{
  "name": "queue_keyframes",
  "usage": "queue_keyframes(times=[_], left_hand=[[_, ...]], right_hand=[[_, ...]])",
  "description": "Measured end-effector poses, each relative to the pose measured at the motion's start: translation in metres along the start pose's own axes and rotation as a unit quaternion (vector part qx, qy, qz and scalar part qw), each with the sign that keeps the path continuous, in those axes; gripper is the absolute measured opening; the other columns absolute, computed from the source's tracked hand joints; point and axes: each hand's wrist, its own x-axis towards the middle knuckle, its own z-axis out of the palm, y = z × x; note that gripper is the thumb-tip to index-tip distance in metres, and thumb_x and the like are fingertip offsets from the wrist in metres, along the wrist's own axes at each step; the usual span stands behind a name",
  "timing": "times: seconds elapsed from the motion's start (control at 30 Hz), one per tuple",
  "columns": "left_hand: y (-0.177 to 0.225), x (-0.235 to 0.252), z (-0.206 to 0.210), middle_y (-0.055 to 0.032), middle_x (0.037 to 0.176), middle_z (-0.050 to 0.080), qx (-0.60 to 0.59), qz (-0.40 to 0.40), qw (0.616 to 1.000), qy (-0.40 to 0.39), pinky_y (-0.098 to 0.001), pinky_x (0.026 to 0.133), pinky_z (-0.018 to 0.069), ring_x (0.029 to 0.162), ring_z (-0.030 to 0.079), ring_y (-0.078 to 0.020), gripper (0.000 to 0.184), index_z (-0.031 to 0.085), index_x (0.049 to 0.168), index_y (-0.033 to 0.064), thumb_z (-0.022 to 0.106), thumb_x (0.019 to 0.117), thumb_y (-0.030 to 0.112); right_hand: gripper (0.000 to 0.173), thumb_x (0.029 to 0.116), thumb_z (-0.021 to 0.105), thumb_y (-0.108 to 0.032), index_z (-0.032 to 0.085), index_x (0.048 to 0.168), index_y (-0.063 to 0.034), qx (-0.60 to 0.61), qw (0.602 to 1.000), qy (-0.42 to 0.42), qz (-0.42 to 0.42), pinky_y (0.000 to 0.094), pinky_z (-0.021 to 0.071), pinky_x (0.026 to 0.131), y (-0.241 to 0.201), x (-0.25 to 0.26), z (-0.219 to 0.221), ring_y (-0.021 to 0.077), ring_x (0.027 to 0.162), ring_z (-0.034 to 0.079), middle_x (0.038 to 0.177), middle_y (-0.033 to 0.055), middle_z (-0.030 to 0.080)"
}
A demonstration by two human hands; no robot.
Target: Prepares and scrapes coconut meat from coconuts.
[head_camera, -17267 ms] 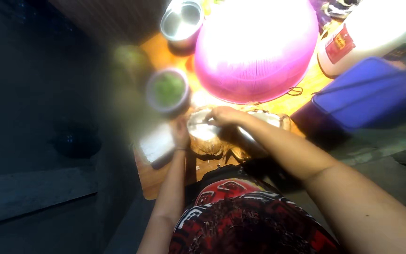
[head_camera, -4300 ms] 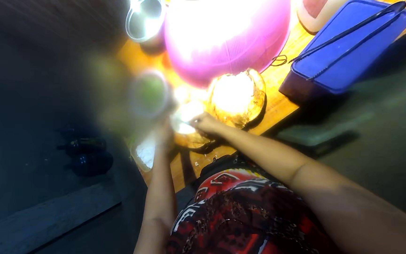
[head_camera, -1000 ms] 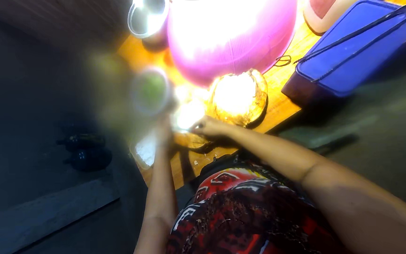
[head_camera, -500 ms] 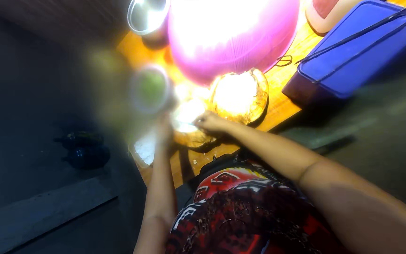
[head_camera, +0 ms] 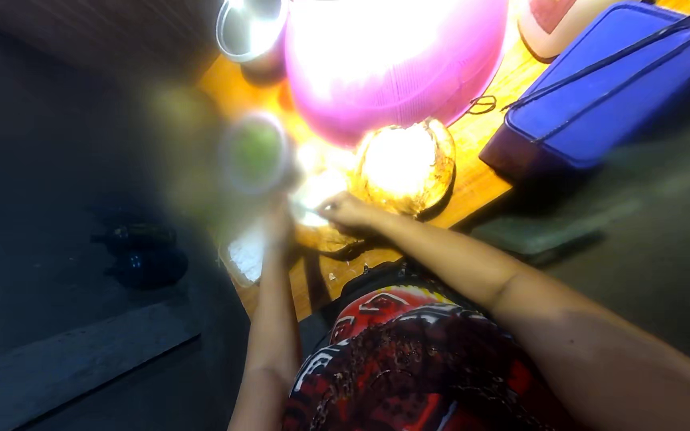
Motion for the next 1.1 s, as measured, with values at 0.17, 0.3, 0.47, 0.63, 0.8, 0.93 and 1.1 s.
queue_keyframes(times=[0.17,0.3,0.47,0.63,0.8,0.93,1.1], left_hand=[[-0.005,0.001,-0.001,-0.0098,0.114,0.071,-0.002,0.015,1.000,-0.006,-0.0292,0.094,0.0524,0.102,0.066,-0.0082,0.024,0.063,0.119,-0.0030,0.048,0.1069,0.011],[0.001,0.000,0.000,-0.0108,0.113,0.070,0.001,0.008,1.000,-0.010,-0.0297,0.092,0.0526,0.099,0.065,-0.0089,0.025,0.061,0.120,-0.0042,0.049,0.1064,0.011],[0.004,-0.003,0.001,-0.0098,0.111,0.069,-0.007,0.010,1.000,-0.012,-0.0286,0.092,0.0530,0.098,0.065,-0.0079,0.025,0.061,0.121,-0.0044,0.047,0.1067,0.011],[0.007,-0.001,0.003,-0.0089,0.109,0.068,-0.009,0.004,1.000,-0.010,-0.0274,0.090,0.0531,0.096,0.065,-0.0067,0.023,0.061,0.120,-0.0040,0.049,0.1066,0.011],[0.003,-0.006,0.001,-0.0092,0.111,0.070,-0.016,0.017,1.000,-0.004,-0.0269,0.091,0.0534,0.097,0.066,-0.0066,0.022,0.061,0.118,-0.0044,0.048,0.1059,0.009],[0.000,-0.005,0.000,-0.0083,0.109,0.070,-0.016,0.023,1.000,-0.002,-0.0270,0.090,0.0536,0.097,0.066,-0.0067,0.022,0.062,0.118,-0.0041,0.050,0.1053,0.009],[-0.006,-0.003,-0.001,-0.0103,0.111,0.070,-0.019,0.019,1.000,-0.001,-0.0296,0.092,0.0532,0.099,0.066,-0.0089,0.023,0.062,0.118,-0.0044,0.050,0.1051,0.010]], right_hand=[[0.025,0.1071,0.056,-0.015,0.072,0.125,-0.0072,-0.107,0.993,-0.050,-0.002,0.0321,0.0514,0.066,0.004,-0.006,-0.019,0.0127,0.065,0.056,0.083,0.0089,0.066],[0.028,0.1087,0.053,-0.016,0.068,0.130,-0.0068,-0.049,0.999,-0.012,0.008,0.0321,0.0501,0.062,-0.005,0.001,-0.011,0.0137,0.061,0.054,0.082,0.0106,0.064],[0.028,0.1083,0.054,-0.014,0.068,0.130,-0.0037,-0.150,0.985,-0.081,0.005,0.0378,0.0538,0.076,-0.006,-0.012,-0.022,0.0193,0.075,0.061,0.094,0.0147,0.068],[0.027,0.1081,0.054,-0.017,0.071,0.125,-0.0049,-0.155,0.987,-0.023,-0.026,0.0408,0.0549,0.077,-0.009,0.006,-0.023,0.0211,0.076,0.064,0.093,0.0146,0.070],[0.028,0.1070,0.053,-0.010,0.068,0.129,-0.0008,-0.237,0.966,-0.100,-0.031,0.0491,0.0507,0.097,-0.020,-0.004,-0.021,0.0322,0.105,0.066,0.115,0.0215,0.070],[0.027,0.1068,0.055,-0.012,0.071,0.125,-0.0009,-0.286,0.953,-0.094,-0.031,0.0520,0.0472,0.104,-0.033,0.000,-0.038,0.0351,0.116,0.065,0.120,0.0221,0.069],[0.025,0.1051,0.056,-0.011,0.071,0.123,-0.0024,-0.265,0.958,-0.090,-0.062,0.0544,0.0501,0.099,-0.013,0.006,-0.021,0.0347,0.109,0.067,0.115,0.0209,0.070]])
